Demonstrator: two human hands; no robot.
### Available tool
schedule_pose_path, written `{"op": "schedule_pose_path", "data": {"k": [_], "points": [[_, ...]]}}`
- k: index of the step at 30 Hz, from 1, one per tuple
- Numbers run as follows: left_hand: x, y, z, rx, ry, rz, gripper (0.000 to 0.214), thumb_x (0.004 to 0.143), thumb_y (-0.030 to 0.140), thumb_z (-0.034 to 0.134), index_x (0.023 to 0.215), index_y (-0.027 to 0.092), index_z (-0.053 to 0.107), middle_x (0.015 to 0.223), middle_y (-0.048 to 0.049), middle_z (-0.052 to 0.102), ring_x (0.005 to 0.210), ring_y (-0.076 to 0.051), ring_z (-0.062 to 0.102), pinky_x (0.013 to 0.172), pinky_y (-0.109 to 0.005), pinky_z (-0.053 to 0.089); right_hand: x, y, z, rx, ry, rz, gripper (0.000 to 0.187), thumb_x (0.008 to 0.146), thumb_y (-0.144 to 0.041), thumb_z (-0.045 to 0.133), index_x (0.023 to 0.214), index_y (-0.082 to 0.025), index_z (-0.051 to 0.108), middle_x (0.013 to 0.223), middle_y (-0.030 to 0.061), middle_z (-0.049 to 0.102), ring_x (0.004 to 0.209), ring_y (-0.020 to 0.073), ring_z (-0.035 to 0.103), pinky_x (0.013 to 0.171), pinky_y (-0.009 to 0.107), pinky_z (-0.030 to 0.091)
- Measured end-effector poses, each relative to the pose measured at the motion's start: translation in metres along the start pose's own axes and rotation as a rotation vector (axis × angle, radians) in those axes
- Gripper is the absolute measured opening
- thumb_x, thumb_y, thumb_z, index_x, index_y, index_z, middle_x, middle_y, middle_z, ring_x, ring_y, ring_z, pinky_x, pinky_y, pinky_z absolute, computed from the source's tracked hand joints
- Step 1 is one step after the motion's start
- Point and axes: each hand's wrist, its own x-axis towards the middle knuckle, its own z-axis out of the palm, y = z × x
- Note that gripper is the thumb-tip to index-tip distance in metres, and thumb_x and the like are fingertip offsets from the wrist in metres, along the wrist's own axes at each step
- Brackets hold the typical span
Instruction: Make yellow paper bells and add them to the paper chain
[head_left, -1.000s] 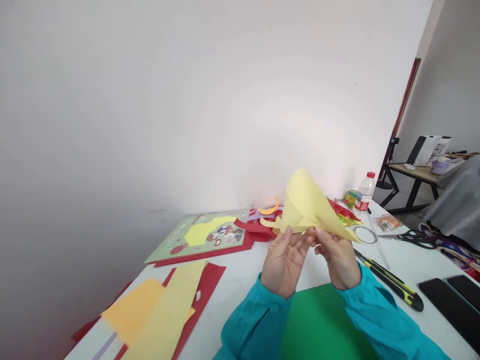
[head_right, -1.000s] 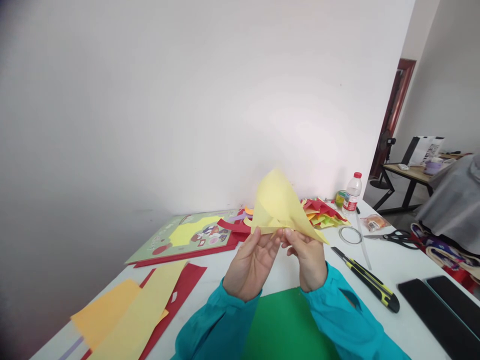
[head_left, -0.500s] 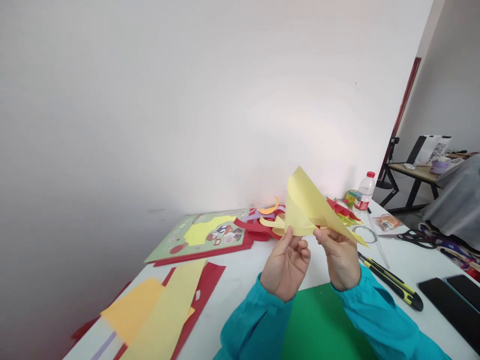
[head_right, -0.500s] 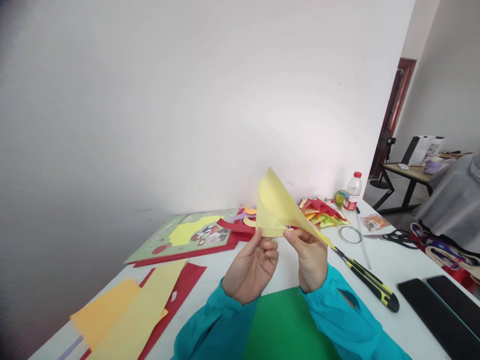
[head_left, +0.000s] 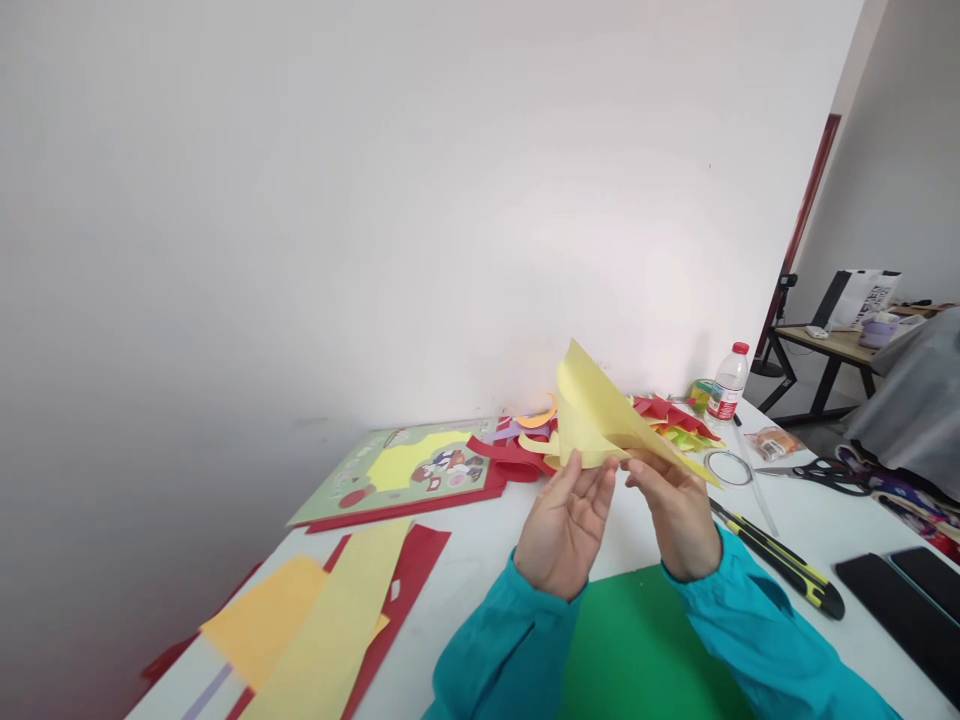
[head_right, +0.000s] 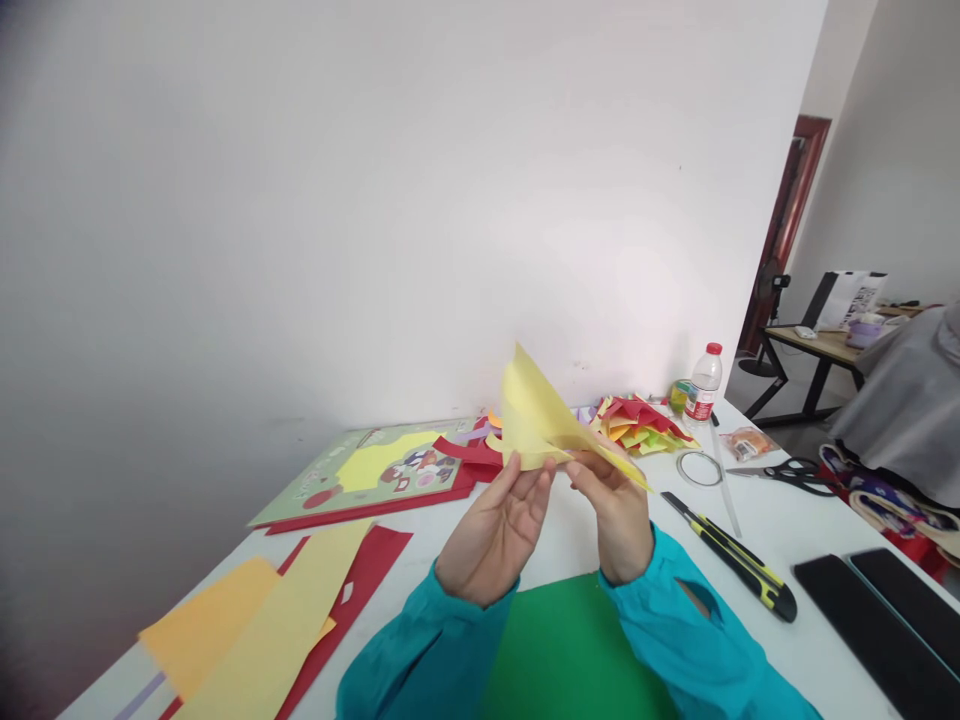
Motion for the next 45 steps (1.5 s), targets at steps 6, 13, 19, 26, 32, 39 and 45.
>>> {"op": "schedule_pose_path", "data": {"k": [6, 13, 19, 26, 32, 39, 45], "points": [[0.004, 0.02, -0.003, -0.103, -0.007, -0.01, 0.024, 0.092, 0.015, 0.04, 0.096, 0.008, 0.062, 0.076, -0.0073, 0.072, 0.07, -0.013, 0.069, 0.061, -0.017, 0.057, -0.008, -0.02, 0.002, 0.362, -0.534, 0.125, 0.057, 0.061, -0.035, 0.064, 0.117, -0.025, 0.059, 0.13, 0.0058, 0.052, 0.112, 0.0246, 0.045, 0.086, 0.037, 0.042], [0.001, 0.025, -0.001, -0.148, -0.037, -0.068, 0.029, 0.094, 0.018, 0.037, 0.086, 0.011, 0.064, 0.07, -0.0044, 0.071, 0.066, -0.011, 0.069, 0.057, -0.016, 0.056, -0.004, -0.025, 0.002, 0.487, -0.447, 0.358, 0.034, 0.085, -0.044, 0.047, 0.109, -0.026, 0.063, 0.122, 0.0052, 0.058, 0.08, 0.014, 0.053, 0.067, 0.028, 0.046], [-0.014, 0.013, -0.006, -0.129, 0.014, -0.12, 0.025, 0.094, 0.017, 0.037, 0.094, 0.01, 0.061, 0.073, -0.0043, 0.071, 0.066, -0.013, 0.069, 0.053, -0.017, 0.056, -0.005, -0.025, -0.005, 0.659, -0.233, 0.447, 0.015, 0.074, -0.017, 0.068, 0.087, -0.024, 0.066, 0.083, -0.0061, 0.068, 0.053, 0.0035, 0.044, 0.046, 0.014, 0.039], [-0.017, -0.023, -0.045, -0.129, 0.168, -0.154, 0.022, 0.093, 0.013, 0.039, 0.103, 0.007, 0.057, 0.081, -0.009, 0.073, 0.074, -0.014, 0.07, 0.061, -0.017, 0.058, -0.024, 0.01, -0.03, 0.533, -0.075, 0.522, 0.021, 0.065, -0.024, 0.079, 0.083, -0.021, 0.068, 0.07, -0.0057, 0.068, 0.059, 0.0046, 0.058, 0.055, 0.013, 0.05], [-0.01, -0.054, -0.074, -0.137, 0.202, -0.205, 0.018, 0.09, 0.015, 0.046, 0.095, 0.006, 0.06, 0.084, -0.0119, 0.073, 0.076, -0.015, 0.07, 0.063, -0.019, 0.058, -0.027, 0.039, -0.05, 0.262, 0.087, 0.421, 0.046, 0.065, -0.019, 0.077, 0.108, -0.02, 0.063, 0.092, 0.002, 0.071, 0.068, 0.0104, 0.065, 0.057, 0.018, 0.054], [-0.008, -0.073, -0.085, -0.08, 0.24, -0.147, 0.015, 0.087, 0.013, 0.052, 0.086, 0.004, 0.063, 0.088, -0.0186, 0.072, 0.084, -0.02, 0.069, 0.07, -0.023, 0.058, -0.031, 0.047, -0.044, 0.2, 0.114, 0.475, 0.057, 0.068, -0.025, 0.076, 0.121, -0.021, 0.055, 0.095, 0.0034, 0.071, 0.07, 0.0145, 0.066, 0.059, 0.025, 0.054], [-0.01, -0.082, -0.08, -0.151, 0.271, -0.139, 0.017, 0.087, 0.012, 0.05, 0.096, 0.003, 0.062, 0.103, -0.0213, 0.068, 0.102, -0.024, 0.063, 0.085, -0.028, 0.056, -0.03, 0.057, -0.044, 0.195, 0.276, 0.463, 0.081, 0.06, -0.021, 0.08, 0.132, -0.018, 0.042, 0.056, -0.0082, 0.061, 0.052, 0.0131, 0.059, 0.063, 0.03, 0.054]]}}
